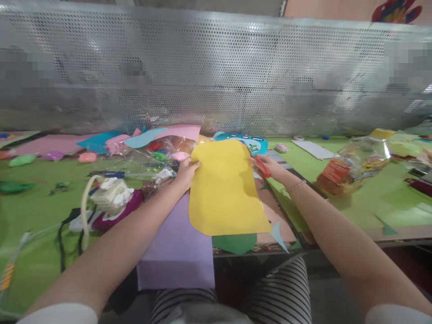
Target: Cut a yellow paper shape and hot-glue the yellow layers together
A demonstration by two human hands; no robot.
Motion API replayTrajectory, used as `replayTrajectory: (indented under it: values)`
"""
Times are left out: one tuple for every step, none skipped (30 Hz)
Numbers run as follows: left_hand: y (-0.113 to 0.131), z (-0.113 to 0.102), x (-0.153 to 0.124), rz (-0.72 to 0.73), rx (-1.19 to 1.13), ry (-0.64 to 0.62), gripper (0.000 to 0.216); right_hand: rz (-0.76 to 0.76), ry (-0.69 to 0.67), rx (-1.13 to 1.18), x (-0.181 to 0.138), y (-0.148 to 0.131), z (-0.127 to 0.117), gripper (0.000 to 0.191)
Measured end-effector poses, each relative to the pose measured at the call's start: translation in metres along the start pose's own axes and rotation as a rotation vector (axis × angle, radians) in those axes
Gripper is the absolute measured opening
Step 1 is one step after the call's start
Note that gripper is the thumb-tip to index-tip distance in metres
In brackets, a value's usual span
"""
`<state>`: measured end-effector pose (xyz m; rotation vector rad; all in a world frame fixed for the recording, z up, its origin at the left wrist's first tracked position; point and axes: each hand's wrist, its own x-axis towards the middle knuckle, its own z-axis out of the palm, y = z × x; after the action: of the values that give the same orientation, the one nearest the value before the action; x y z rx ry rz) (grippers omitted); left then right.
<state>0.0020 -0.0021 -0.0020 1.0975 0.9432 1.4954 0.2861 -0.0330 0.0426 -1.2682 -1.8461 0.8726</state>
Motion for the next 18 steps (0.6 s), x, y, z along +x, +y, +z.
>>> replayTrajectory:
  values:
    - [0.0003,0.0002,-0.0002,0.000,-0.001,-0.003,0.025,0.001,0.001,-0.004,0.0000,-0.0002,-0.0001,0.050]
    - [0.0006,0.0004,-0.0003,0.000,-0.002,-0.003,0.025,0.006,0.002,-0.006,0.0001,-0.0004,-0.0002,0.050]
    - [0.0007,0.0005,-0.0004,-0.001,-0.003,-0.001,0.025,0.012,0.002,-0.008,0.0001,-0.0005,-0.0002,0.049]
    - [0.0008,0.0006,-0.0005,-0.002,-0.004,0.002,0.025,0.016,-0.001,-0.008,0.0002,-0.0006,-0.0003,0.049]
    - [0.0007,0.0007,-0.0004,-0.006,-0.006,0.004,0.025,0.019,-0.005,-0.009,0.0003,-0.0005,-0.0004,0.049]
    - [0.0005,0.0006,-0.0003,-0.010,-0.008,0.004,0.025,0.019,-0.007,-0.010,0.0003,-0.0004,-0.0005,0.049]
    - [0.0002,0.0006,-0.0001,-0.013,-0.010,0.004,0.025,0.017,-0.007,-0.011,0.0004,-0.0002,-0.0006,0.049]
    - [0.0000,0.0004,0.0001,-0.015,-0.011,0.004,0.025,0.015,-0.004,-0.011,0.0005,0.0000,-0.0007,0.050]
    - [-0.0002,0.0003,0.0003,-0.015,-0.014,0.005,0.025,0.016,0.000,-0.007,0.0005,0.0002,-0.0008,0.050]
    - [-0.0002,0.0002,0.0003,-0.013,-0.017,0.005,0.024,0.018,0.003,-0.001,0.0005,0.0004,-0.0009,0.050]
    - [-0.0001,0.0002,0.0003,-0.009,-0.019,0.007,0.024,0.019,0.003,0.008,0.0003,0.0005,-0.0010,0.049]
    - [0.0001,0.0002,0.0002,-0.006,-0.021,0.007,0.024,0.019,-0.002,0.017,0.0001,0.0005,-0.0011,0.049]
    - [0.0004,0.0002,-0.0001,-0.004,-0.023,0.005,0.024,0.017,-0.007,0.025,-0.0002,0.0003,-0.0012,0.049]
    - [0.0007,0.0004,-0.0004,-0.005,-0.024,0.002,0.024,0.014,-0.012,0.030,-0.0005,0.0000,-0.0012,0.048]
    - [0.0010,0.0005,-0.0008,-0.007,-0.024,0.001,0.024,0.012,-0.015,0.032,-0.0009,-0.0004,-0.0011,0.048]
    - [0.0013,0.0007,-0.0011,-0.011,-0.025,0.000,0.024,0.012,-0.014,0.032,-0.0012,-0.0008,-0.0011,0.048]
    - [0.0016,0.0008,-0.0014,-0.015,-0.025,0.000,0.024,0.015,-0.013,0.031,-0.0014,-0.0011,-0.0011,0.048]
    - [0.0017,0.0009,-0.0016,-0.017,-0.024,0.000,0.024,0.016,-0.012,0.029,-0.0015,-0.0011,-0.0011,0.048]
